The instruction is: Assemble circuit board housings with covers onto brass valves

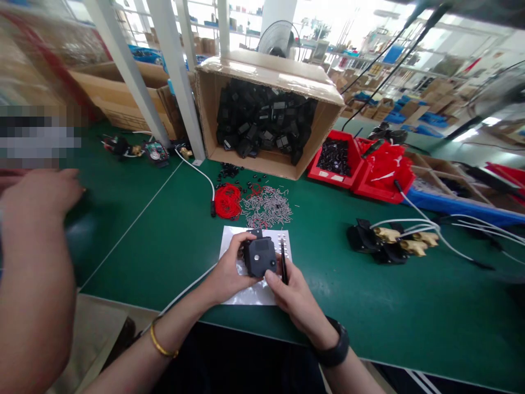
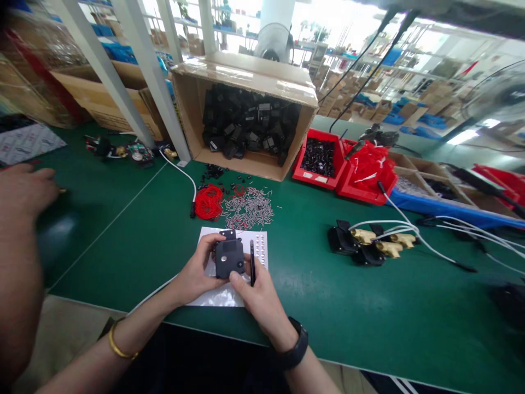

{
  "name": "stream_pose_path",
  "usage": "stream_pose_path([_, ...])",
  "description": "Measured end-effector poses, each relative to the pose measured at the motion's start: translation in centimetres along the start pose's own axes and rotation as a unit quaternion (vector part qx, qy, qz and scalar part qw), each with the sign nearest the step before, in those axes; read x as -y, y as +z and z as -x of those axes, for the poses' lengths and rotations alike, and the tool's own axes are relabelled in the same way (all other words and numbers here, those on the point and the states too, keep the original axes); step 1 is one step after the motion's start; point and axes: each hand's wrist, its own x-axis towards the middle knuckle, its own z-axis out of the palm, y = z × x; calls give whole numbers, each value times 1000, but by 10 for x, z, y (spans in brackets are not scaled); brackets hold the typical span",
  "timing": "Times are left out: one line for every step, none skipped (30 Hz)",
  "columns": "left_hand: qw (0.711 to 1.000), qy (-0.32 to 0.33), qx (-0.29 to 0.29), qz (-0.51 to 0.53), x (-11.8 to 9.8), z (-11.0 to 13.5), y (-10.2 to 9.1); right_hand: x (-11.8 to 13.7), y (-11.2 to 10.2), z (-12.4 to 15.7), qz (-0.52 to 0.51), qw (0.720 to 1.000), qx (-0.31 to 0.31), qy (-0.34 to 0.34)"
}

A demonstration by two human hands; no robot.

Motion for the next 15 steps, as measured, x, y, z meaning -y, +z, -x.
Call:
stream_pose_path([1000,-8,10,25,3,0,-4,-3,3,0,-39,999,5,23])
stream_pose_path([999,-10,24,47,4,0,-8,-5,6,0,-63,997,7,35])
stream_pose_path([996,-8,42,73,5,-1,-12,-7,9,1,-80,996,4,42])
stream_pose_path([993,-6,59,105,4,-2,-14,-8,13,1,-100,994,-3,46])
stream_pose_path([988,-11,69,141,3,-4,-16,-8,15,2,-117,992,-11,49])
stream_pose_path([982,-22,70,173,1,-6,-16,-8,18,2,-132,990,-20,49])
stream_pose_path([977,-41,63,197,-2,-8,-16,-8,20,3,-145,988,-29,47])
stream_pose_path([974,-66,48,210,-5,-10,-14,-7,22,3,-155,986,-37,44])
stream_pose_path([972,-90,29,213,-7,-12,-12,-7,24,4,-160,985,-42,42])
stream_pose_path([972,-106,9,210,-10,-14,-9,-6,26,4,-163,985,-46,40])
stream_pose_path([972,-112,-7,205,-12,-15,-7,-6,27,5,-163,985,-49,38])
stream_pose_path([973,-111,-20,199,-13,-15,-4,-6,28,6,-161,985,-51,36])
stream_pose_path([975,-105,-33,194,-13,-14,-2,-5,29,6,-157,986,-53,34])
stream_pose_path([977,-97,-45,187,-13,-13,0,-5,30,7,-154,986,-55,32])
stream_pose_path([978,-89,-57,177,-13,-12,2,-5,30,7,-150,986,-58,32])
